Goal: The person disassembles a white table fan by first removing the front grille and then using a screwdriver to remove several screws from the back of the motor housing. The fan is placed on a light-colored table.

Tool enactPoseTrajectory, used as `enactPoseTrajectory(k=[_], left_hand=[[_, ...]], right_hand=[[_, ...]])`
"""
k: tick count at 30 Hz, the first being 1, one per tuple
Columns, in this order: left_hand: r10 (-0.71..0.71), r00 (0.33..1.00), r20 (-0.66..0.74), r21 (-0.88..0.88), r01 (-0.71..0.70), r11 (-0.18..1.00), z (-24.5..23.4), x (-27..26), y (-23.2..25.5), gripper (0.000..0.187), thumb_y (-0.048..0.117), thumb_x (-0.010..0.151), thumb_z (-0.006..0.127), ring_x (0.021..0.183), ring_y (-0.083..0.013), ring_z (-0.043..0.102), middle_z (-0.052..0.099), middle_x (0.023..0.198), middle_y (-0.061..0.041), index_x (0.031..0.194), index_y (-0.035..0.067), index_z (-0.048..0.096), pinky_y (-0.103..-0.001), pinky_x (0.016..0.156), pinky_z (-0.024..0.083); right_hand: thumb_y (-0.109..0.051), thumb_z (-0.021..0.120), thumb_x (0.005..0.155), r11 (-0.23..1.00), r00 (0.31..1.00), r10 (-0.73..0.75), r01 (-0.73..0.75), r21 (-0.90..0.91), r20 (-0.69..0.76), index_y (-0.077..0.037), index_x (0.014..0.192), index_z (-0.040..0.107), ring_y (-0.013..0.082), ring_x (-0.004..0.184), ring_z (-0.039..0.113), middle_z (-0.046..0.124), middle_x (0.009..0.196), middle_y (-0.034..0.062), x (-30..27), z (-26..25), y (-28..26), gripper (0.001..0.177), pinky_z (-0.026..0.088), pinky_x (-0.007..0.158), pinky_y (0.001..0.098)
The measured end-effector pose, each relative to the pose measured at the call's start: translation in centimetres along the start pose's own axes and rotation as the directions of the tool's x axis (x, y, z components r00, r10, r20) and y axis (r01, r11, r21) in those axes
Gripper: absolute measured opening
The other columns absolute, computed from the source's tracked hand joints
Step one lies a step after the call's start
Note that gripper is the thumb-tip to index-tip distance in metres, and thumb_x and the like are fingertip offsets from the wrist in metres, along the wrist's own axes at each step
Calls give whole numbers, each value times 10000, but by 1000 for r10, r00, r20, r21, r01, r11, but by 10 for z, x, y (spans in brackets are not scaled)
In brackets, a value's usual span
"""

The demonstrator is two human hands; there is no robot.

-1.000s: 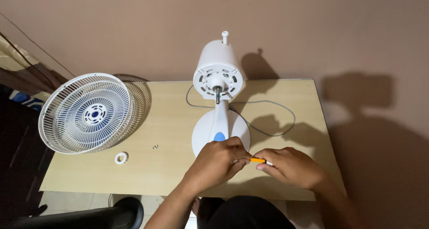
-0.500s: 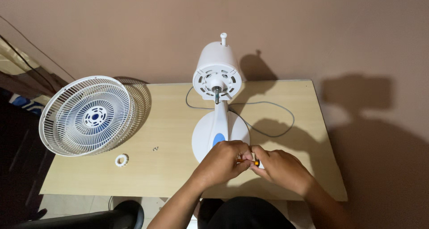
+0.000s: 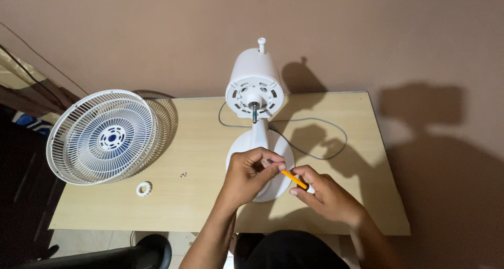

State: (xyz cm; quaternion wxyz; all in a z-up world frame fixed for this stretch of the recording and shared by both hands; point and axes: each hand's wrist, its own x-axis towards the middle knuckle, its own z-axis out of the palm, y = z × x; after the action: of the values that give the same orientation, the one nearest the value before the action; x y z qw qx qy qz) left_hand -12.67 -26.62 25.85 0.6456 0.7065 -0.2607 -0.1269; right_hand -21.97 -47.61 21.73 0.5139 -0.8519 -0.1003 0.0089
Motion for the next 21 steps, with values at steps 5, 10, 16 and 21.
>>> enactPoseTrajectory(k=[5, 10, 16, 21], left_hand=[[-25, 1000, 0, -182, 25, 983, 4, 4, -11, 168, 26, 906, 755, 780, -38, 694, 760, 901, -30, 1068, -12, 739, -207, 710, 588], [161, 949, -270, -58, -182, 982, 9, 4, -20, 217, 18, 919, 756, 801, -73, 677, 731, 881, -38, 1129, -11, 715, -238, 732, 549], [469, 673, -572, 315, -348, 883, -25, 31, -16, 294, 73, 1016, 694, 1086, -180, 651, 621, 1216, -123, 1283, -22, 619, -282, 909, 582], [564, 711, -419, 460, -370, 807, -45, 75, 1, 370, 55, 1017, 716, 1214, -250, 610, 604, 1319, -164, 1367, -22, 623, -346, 985, 534]], right_hand=[[-188, 665, 962, 971, 998, 59, -66, 232, 38, -62, 1280, 511, 69, 559, 485, 614, 752, 5, 0, 5, -1, 375, 415, 505, 244], [-234, 674, 942, 904, 985, 172, -160, 396, 5, -72, 1292, 552, 38, 487, 496, 585, 740, -8, 3, 10, 4, 404, 416, 435, 211], [-214, 702, 931, 943, 928, 118, 7, 331, -355, -27, 1248, 637, 45, 518, 569, 697, 934, 20, 36, -4, 5, 374, 485, 435, 232], [-164, 748, 930, 975, 771, -109, 205, 82, -628, 0, 1311, 648, 81, 635, 570, 647, 1132, 54, 95, -23, -21, 426, 470, 538, 230]])
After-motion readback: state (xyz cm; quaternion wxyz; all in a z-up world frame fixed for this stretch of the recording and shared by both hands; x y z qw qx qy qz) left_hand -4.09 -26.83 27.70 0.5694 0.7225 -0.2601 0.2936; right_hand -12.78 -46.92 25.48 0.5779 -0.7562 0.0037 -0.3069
